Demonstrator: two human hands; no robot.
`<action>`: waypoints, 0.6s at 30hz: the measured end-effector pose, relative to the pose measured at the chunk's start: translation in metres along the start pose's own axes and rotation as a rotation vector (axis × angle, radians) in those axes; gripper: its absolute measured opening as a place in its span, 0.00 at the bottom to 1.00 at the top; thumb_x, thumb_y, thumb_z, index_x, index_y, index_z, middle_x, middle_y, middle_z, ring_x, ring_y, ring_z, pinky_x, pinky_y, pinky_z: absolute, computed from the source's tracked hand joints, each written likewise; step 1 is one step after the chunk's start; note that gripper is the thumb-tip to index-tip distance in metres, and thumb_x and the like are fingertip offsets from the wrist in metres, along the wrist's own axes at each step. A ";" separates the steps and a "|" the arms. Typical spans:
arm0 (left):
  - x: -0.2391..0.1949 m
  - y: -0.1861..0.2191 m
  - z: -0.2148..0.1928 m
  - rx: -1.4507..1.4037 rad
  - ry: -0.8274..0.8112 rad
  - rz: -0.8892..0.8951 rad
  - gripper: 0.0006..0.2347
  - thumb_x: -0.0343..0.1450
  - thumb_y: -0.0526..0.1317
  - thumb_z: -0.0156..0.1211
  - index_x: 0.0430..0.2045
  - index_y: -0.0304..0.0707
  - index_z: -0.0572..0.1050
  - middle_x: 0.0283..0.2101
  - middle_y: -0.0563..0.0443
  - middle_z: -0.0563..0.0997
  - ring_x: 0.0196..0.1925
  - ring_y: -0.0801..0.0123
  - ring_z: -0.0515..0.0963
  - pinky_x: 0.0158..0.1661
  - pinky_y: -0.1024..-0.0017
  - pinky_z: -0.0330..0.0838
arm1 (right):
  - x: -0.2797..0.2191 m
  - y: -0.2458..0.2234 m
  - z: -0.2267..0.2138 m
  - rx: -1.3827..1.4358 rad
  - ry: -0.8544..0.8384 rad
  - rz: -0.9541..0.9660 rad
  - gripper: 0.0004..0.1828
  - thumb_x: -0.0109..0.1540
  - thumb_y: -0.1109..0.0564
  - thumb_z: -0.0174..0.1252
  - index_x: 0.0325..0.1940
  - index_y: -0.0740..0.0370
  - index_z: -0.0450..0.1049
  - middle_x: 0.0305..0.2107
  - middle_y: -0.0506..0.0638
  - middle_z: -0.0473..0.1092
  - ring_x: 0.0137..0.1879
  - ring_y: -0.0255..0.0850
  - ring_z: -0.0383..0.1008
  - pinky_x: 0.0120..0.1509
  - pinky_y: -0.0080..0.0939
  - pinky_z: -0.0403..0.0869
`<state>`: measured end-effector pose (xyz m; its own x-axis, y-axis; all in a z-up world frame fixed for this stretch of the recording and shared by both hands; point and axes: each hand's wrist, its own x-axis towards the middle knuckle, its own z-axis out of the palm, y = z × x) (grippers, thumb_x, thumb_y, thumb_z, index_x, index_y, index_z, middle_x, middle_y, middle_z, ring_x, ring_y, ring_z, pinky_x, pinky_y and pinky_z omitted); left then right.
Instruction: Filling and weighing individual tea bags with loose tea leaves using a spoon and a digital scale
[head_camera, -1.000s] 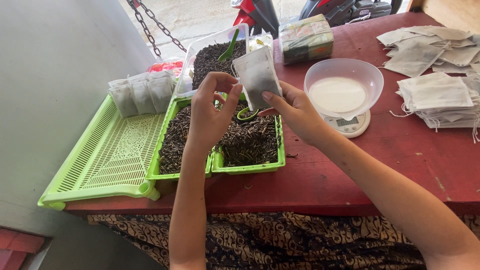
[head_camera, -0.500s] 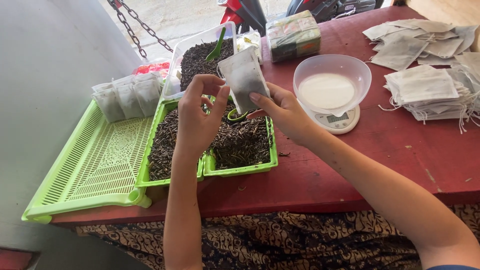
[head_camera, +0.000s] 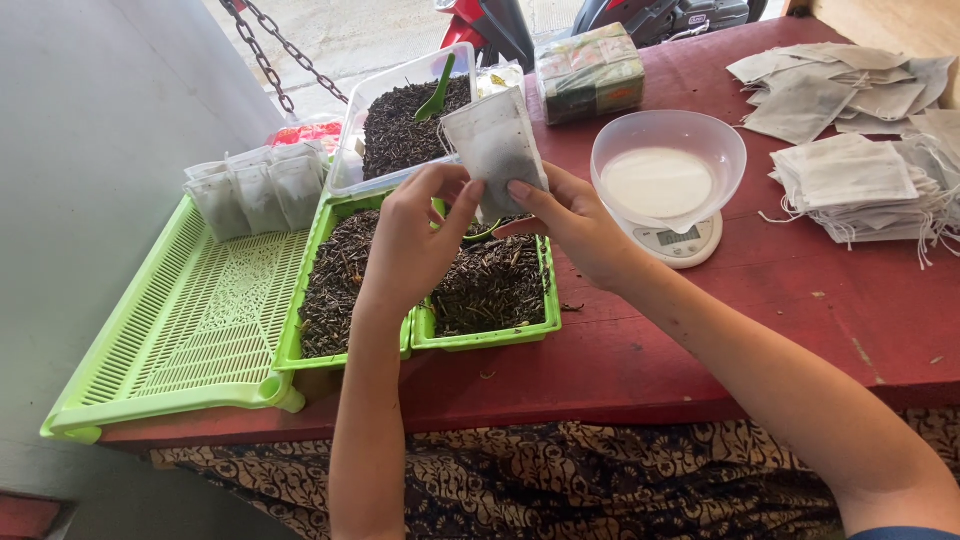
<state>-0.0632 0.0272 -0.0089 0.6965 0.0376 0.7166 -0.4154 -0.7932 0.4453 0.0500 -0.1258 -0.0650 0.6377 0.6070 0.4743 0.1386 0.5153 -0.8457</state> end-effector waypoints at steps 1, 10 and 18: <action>-0.001 -0.002 0.001 0.000 0.000 0.002 0.10 0.78 0.42 0.59 0.39 0.33 0.77 0.33 0.40 0.82 0.36 0.55 0.84 0.32 0.66 0.76 | 0.000 -0.002 0.001 -0.001 0.000 -0.001 0.17 0.71 0.54 0.53 0.61 0.64 0.72 0.47 0.56 0.76 0.56 0.48 0.78 0.56 0.56 0.81; 0.000 -0.011 0.002 -0.125 -0.009 -0.050 0.09 0.73 0.42 0.67 0.34 0.36 0.77 0.30 0.47 0.81 0.35 0.64 0.83 0.32 0.70 0.77 | 0.001 0.003 0.006 -0.128 0.009 -0.109 0.13 0.71 0.54 0.56 0.56 0.61 0.74 0.46 0.49 0.75 0.53 0.41 0.77 0.52 0.50 0.83; 0.013 -0.028 0.011 -0.119 0.039 -0.090 0.07 0.75 0.42 0.62 0.36 0.38 0.74 0.30 0.48 0.81 0.34 0.65 0.84 0.32 0.70 0.76 | 0.021 0.011 0.000 -0.398 0.119 -0.246 0.11 0.67 0.57 0.65 0.46 0.68 0.74 0.38 0.53 0.68 0.45 0.40 0.75 0.45 0.43 0.82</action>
<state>-0.0362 0.0427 -0.0181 0.7120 0.1306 0.6899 -0.4203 -0.7078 0.5678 0.0652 -0.1074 -0.0642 0.6283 0.4107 0.6608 0.5608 0.3495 -0.7505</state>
